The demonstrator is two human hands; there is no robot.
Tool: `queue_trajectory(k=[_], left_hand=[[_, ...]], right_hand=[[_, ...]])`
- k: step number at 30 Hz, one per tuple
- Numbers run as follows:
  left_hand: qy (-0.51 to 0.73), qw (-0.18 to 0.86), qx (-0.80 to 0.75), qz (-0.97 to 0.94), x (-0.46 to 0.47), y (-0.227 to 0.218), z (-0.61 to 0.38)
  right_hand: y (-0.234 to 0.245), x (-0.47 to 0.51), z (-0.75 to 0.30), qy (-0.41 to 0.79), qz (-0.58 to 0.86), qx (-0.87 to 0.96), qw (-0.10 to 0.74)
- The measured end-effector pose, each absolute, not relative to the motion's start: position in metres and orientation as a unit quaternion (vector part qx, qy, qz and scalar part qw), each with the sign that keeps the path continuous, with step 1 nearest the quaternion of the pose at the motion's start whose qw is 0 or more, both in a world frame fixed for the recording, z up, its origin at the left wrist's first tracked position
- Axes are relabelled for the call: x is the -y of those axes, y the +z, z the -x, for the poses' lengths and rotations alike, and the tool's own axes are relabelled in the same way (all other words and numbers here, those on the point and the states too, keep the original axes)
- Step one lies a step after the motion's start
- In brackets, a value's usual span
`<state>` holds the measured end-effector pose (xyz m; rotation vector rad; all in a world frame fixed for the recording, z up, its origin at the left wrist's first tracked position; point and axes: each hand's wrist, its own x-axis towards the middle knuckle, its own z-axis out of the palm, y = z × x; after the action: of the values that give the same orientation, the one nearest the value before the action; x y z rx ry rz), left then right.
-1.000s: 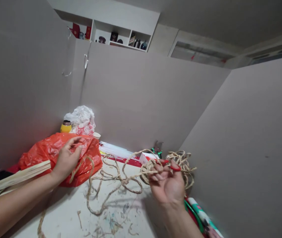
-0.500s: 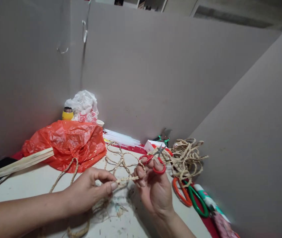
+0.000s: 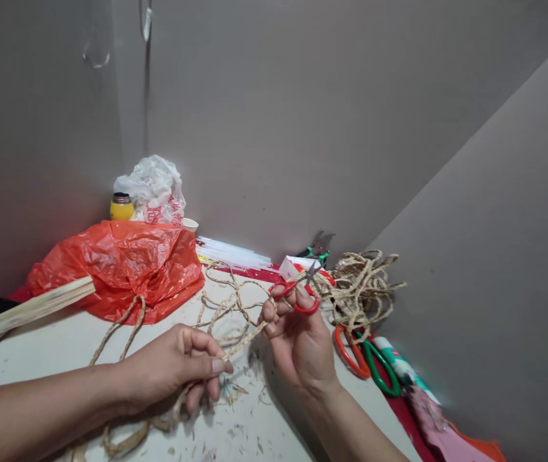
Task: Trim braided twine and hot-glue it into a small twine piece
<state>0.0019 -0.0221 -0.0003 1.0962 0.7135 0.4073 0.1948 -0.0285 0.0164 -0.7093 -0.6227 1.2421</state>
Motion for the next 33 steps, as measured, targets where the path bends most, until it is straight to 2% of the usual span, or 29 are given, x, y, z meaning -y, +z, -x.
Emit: queue_trajectory(k=[4,8,13,16,18,23,25,28,33], left_hand=[[0.171,0.814,-0.303,-0.466,0.019,0.004,-0.001],[0.206,0.804,-0.319,-0.457,0.017,0.007,0.000],[0.307,0.740,-0.393,-0.451,0.011,0.002,-0.002],[0.345,0.718,-0.414,-0.440,0.007,0.000,-0.003],[0.357,0.713,-0.417,-0.437,0.005,0.000,-0.003],[0.379,0.702,-0.425,-0.427,0.004,0.001,-0.003],[0.386,0.696,-0.431,-0.425,0.004,0.001,-0.003],[0.386,0.693,-0.436,-0.426,0.004,0.000,-0.003],[0.389,0.684,-0.439,-0.434,0.003,-0.003,-0.003]], right_hand=[[0.015,0.028,-0.195,0.562,0.320,0.305,0.699],[0.010,0.024,-0.199,0.540,0.360,0.351,0.675],[0.004,0.013,-0.214,0.437,0.533,0.421,0.589],[0.010,0.013,-0.221,0.352,0.566,0.485,0.566],[0.014,0.018,-0.220,0.292,0.569,0.576,0.509],[0.012,0.034,-0.203,0.105,0.577,0.773,0.240],[0.008,0.038,-0.196,0.043,0.582,0.794,0.168],[0.004,0.040,-0.190,-0.023,0.572,0.812,0.117],[0.001,0.040,-0.191,-0.081,0.563,0.817,0.093]])
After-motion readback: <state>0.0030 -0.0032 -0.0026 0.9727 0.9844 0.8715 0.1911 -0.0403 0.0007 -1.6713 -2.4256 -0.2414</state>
